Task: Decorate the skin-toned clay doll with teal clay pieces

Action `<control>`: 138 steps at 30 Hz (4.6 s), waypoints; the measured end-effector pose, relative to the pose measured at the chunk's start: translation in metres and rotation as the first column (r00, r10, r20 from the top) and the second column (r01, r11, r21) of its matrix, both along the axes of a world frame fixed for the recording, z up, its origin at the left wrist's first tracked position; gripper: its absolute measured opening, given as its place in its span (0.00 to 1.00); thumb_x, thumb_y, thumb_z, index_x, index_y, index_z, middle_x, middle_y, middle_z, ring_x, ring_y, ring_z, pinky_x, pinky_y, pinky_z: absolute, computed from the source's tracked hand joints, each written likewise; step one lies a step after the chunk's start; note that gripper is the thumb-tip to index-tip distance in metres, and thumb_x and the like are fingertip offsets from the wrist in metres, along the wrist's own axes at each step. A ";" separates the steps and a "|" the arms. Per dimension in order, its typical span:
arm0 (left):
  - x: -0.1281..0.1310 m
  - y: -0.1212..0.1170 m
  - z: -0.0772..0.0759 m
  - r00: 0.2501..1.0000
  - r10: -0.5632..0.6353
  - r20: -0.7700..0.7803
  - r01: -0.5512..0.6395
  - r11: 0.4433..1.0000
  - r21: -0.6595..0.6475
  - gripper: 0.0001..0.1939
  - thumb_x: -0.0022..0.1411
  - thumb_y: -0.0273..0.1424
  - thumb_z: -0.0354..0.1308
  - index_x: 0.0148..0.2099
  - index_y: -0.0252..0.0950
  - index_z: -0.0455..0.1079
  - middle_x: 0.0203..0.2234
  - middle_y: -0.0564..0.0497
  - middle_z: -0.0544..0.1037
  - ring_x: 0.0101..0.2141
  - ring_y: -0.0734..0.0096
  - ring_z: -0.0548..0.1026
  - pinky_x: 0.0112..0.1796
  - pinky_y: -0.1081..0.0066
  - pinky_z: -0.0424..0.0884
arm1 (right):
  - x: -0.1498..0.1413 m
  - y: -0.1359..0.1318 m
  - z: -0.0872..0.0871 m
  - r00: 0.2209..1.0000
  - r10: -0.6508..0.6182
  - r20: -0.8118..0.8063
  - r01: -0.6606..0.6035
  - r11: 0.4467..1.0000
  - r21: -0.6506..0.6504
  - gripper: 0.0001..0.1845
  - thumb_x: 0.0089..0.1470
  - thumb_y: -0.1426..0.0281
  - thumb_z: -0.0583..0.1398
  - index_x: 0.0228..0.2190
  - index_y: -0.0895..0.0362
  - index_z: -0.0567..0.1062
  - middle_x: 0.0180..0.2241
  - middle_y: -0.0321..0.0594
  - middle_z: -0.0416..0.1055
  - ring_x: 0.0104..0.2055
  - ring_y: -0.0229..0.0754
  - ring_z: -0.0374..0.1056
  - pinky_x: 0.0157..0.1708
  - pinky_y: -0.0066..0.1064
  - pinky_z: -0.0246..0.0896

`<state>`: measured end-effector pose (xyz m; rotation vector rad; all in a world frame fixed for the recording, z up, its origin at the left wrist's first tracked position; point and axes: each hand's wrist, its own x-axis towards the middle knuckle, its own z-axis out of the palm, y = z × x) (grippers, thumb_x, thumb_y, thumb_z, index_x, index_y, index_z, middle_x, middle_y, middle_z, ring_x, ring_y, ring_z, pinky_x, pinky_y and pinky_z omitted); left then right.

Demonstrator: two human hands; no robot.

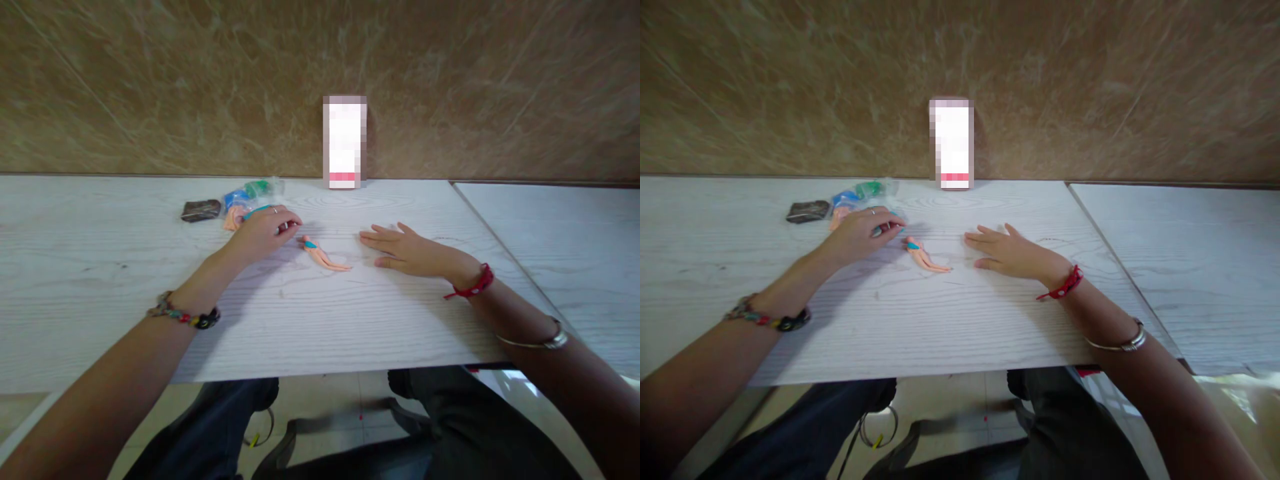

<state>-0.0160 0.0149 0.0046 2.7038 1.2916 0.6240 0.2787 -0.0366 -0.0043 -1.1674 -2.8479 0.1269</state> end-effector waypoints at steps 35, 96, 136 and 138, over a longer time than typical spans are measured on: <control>-0.004 0.003 0.000 0.998 -0.017 -0.057 0.018 1.000 0.014 0.14 0.60 0.35 0.46 0.38 0.35 0.71 0.32 0.48 0.75 0.34 0.70 0.71 0.36 0.71 0.65 | -0.001 -0.005 0.004 0.999 0.023 0.043 -0.032 0.973 0.230 0.29 0.48 0.86 0.47 0.50 0.59 0.69 0.53 0.47 0.67 0.54 0.47 0.61 0.49 0.45 0.57; 0.000 0.001 -0.001 0.999 -0.041 -0.036 0.041 0.999 -0.011 0.16 0.60 0.36 0.46 0.38 0.34 0.71 0.31 0.49 0.74 0.32 0.71 0.70 0.35 0.72 0.64 | -0.019 0.002 -0.001 0.977 0.053 -0.204 -0.019 0.986 0.168 0.14 0.58 0.71 0.54 0.43 0.58 0.76 0.43 0.46 0.73 0.44 0.44 0.68 0.43 0.37 0.63; 0.000 -0.003 0.007 0.988 0.156 -0.006 -0.156 0.985 0.074 0.13 0.60 0.33 0.46 0.37 0.36 0.72 0.34 0.49 0.76 0.33 0.70 0.71 0.34 0.72 0.64 | -0.001 -0.001 0.003 0.994 0.067 -0.091 -0.055 0.989 0.135 0.18 0.60 0.66 0.51 0.50 0.53 0.71 0.57 0.46 0.62 0.56 0.49 0.59 0.52 0.46 0.58; 0.001 -0.003 0.006 0.989 0.148 -0.009 -0.147 0.986 0.074 0.13 0.60 0.33 0.47 0.37 0.36 0.72 0.34 0.49 0.76 0.33 0.71 0.71 0.34 0.72 0.64 | -0.002 -0.001 0.001 0.994 0.068 -0.086 -0.055 0.989 0.140 0.20 0.60 0.66 0.51 0.53 0.54 0.68 0.57 0.47 0.61 0.57 0.49 0.59 0.52 0.46 0.58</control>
